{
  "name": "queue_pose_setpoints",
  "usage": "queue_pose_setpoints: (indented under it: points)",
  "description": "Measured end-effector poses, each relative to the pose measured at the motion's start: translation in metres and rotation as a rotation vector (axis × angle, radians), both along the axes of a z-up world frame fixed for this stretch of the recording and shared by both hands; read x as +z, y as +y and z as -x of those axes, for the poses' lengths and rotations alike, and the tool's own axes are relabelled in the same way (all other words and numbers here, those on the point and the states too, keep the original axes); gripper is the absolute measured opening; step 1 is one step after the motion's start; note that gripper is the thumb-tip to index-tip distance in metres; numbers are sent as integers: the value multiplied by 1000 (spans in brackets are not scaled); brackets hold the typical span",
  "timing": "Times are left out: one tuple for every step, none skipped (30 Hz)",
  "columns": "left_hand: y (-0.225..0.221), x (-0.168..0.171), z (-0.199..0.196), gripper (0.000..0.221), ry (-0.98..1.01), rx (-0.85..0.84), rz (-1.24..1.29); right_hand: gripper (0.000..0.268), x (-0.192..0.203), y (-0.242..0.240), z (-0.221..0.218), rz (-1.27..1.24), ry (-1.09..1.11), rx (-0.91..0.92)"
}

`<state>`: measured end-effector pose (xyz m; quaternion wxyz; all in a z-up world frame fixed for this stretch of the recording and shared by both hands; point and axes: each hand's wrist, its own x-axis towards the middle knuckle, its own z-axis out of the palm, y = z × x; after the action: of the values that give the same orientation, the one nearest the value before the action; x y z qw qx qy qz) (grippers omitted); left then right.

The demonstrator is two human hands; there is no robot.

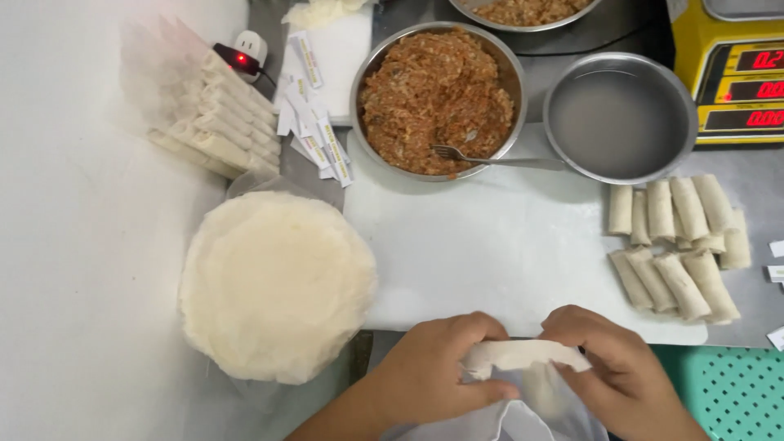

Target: Assembling spring rolls by placing meat filling onto wrappers and rolling them tightly by hand.

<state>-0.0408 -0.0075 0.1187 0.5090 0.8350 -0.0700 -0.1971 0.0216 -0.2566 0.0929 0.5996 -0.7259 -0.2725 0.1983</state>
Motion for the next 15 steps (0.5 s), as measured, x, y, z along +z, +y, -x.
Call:
queue_pose_setpoints:
  points:
    - [1, -14, 1, 49, -3, -8, -1, 15, -3, -7, -3, -1, -3, -8]
    - [2, -27, 1, 34, -30, 58, 114, 22, -5, -14, -6, 19, -25, -48]
    - [3, -42, 3, 26, -53, 124, 233, 28, -8, -21, -7, 41, -42, -87]
    - [5, -37, 1, 26, -51, 116, 234, 28, -9, -24, -11, 42, -41, -95]
    - [7, -32, -2, 17, -39, 269, 279, 32, -10, -27, -15, 55, -14, -129]
    - [10, -27, -5, 9, -28, 422, 324, 36, -11, -30, -19, 68, 14, -164]
    - [7, -24, -7, 9, -28, 417, 325, 36, 0, -23, -20, 69, 13, -168]
    - [4, -21, -9, 10, -193, 404, 187, 45, 12, -17, -22, 160, -141, -57]
    - [2, -18, -11, 11, -359, 390, 45, 66, 23, -9, -24, 249, -295, 57]
    - [-4, -19, -13, 11, -361, 386, 45, 66, 18, -4, -20, 248, -297, 54]
    - [-10, -20, -14, 4, -534, 253, -75, 75, 13, 1, -16, 231, -472, 77]
    - [-16, -21, -16, 6, -701, 112, -194, 88, 7, 7, -11, 213, -648, 101]
    - [-18, -14, -16, 6, -699, 107, -192, 88, 8, 10, -13, 215, -645, 96]
    - [-20, -8, -17, 3, -689, 78, -148, 58, 8, 13, -15, 215, -673, 89]
    - [-22, -1, -20, 10, -682, 50, -105, 30, 9, 17, -18, 215, -703, 82]
